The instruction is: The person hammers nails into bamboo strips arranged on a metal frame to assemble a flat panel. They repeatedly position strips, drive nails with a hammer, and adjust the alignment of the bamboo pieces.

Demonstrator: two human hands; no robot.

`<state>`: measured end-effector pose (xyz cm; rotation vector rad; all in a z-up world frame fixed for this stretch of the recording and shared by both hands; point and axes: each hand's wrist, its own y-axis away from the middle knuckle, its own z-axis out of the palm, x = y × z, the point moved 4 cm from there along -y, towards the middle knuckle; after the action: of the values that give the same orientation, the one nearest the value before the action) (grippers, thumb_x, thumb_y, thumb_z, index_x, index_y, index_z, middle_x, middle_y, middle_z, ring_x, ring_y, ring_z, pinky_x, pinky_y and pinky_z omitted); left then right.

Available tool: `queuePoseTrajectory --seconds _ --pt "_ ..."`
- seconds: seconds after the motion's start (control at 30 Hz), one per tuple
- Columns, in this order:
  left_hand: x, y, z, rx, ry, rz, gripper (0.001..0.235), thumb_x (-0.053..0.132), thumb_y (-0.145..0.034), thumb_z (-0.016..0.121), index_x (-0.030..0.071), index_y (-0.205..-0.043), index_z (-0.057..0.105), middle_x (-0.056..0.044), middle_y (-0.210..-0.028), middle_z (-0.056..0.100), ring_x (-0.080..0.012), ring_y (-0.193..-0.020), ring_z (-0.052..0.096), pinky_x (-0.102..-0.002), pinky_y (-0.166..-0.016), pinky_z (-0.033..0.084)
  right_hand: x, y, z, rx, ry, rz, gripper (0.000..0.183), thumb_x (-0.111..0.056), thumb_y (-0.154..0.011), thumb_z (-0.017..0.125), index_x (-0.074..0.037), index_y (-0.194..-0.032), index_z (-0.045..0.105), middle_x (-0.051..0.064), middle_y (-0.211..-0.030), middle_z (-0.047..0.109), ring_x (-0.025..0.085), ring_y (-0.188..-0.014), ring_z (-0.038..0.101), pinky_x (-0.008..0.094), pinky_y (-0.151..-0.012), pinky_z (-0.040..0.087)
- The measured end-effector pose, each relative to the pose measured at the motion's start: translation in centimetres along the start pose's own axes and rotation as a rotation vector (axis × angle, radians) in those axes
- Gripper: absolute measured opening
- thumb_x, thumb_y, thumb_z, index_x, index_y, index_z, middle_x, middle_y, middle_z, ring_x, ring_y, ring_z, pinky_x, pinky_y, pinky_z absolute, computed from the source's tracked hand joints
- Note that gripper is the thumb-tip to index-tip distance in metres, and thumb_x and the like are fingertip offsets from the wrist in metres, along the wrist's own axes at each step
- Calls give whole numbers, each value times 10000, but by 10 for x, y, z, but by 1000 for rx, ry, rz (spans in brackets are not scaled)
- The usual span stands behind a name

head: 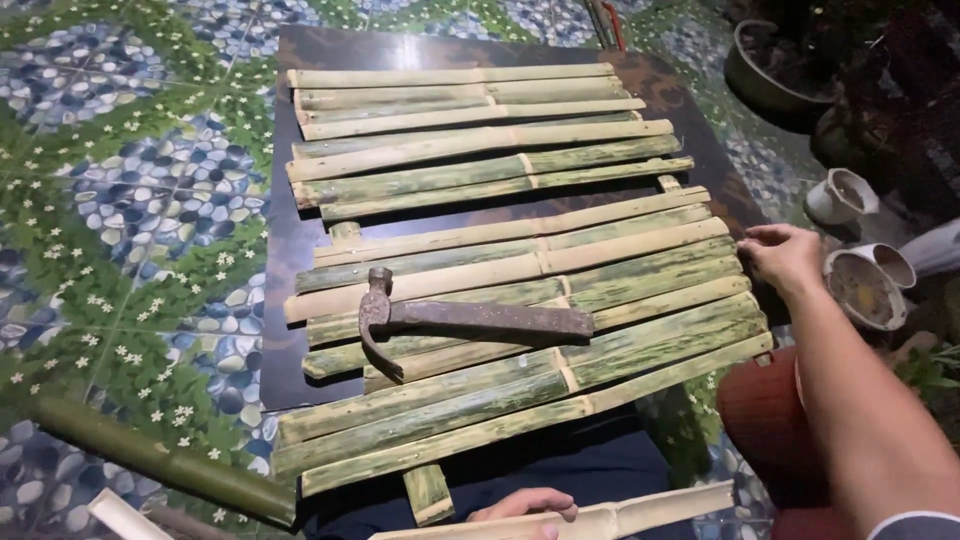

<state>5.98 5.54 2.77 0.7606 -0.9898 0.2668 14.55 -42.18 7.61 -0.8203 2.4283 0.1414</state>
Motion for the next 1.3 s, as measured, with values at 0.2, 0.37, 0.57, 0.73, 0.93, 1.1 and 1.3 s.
queuePoseTrajectory --seconds 0.2,0.37,0.57,0.73,0.93,1.1,1.3 --pt "3 3 1 108 -203 -102 356 388 -638 540 340 -948 708 247 -853 733 109 -886 649 -73 -796 431 8 -13 4 36 209 -39 139 -249 -771 730 -168 -882 708 29 -861 665 168 -805 606 277 -728 466" --pt "3 2 1 62 -185 -67 364 387 -655 546 316 -979 697 233 -887 726 96 -929 631 -93 -830 429 4 -10 2 33 223 -37 173 -259 -770 722 -173 -920 701 32 -904 661 186 -851 608 302 -757 465" --pt "7 4 1 50 -205 -155 360 395 -669 535 331 -989 686 245 -921 718 101 -941 624 -95 -826 419 -1 -3 1 22 189 -29 164 -237 -782 705 -165 -929 697 45 -909 658 183 -821 607 307 -716 486" --pt "0 0 0 71 -133 -114 364 385 -652 572 293 -977 709 203 -892 742 83 -889 643 -85 -794 450 -10 6 -3 20 169 -31 155 -207 -775 712 -155 -920 697 46 -919 657 170 -837 605 291 -746 473" --pt "1 -1 0 6 -240 -148 388 436 -669 534 340 -1020 670 255 -980 701 101 -1009 603 -96 -872 410 7 0 -9 57 50 58 110 -203 -795 682 -168 -900 692 7 -943 647 137 -856 578 263 -746 446" --pt "-11 -8 -2 -41 -135 -55 391 400 -699 582 251 -1049 676 161 -984 721 44 -1020 611 -123 -889 423 29 -2 -5 45 -10 40 121 -179 -842 631 -135 -943 680 58 -959 641 176 -851 568 285 -746 417" --pt "8 5 4 153 -146 -126 364 402 -637 570 285 -936 742 201 -891 767 76 -846 671 -93 -766 477 -26 77 -3 -139 172 4 462 -327 -833 499 -6 -1158 565 140 -1176 552 293 -1089 502 389 -904 363"
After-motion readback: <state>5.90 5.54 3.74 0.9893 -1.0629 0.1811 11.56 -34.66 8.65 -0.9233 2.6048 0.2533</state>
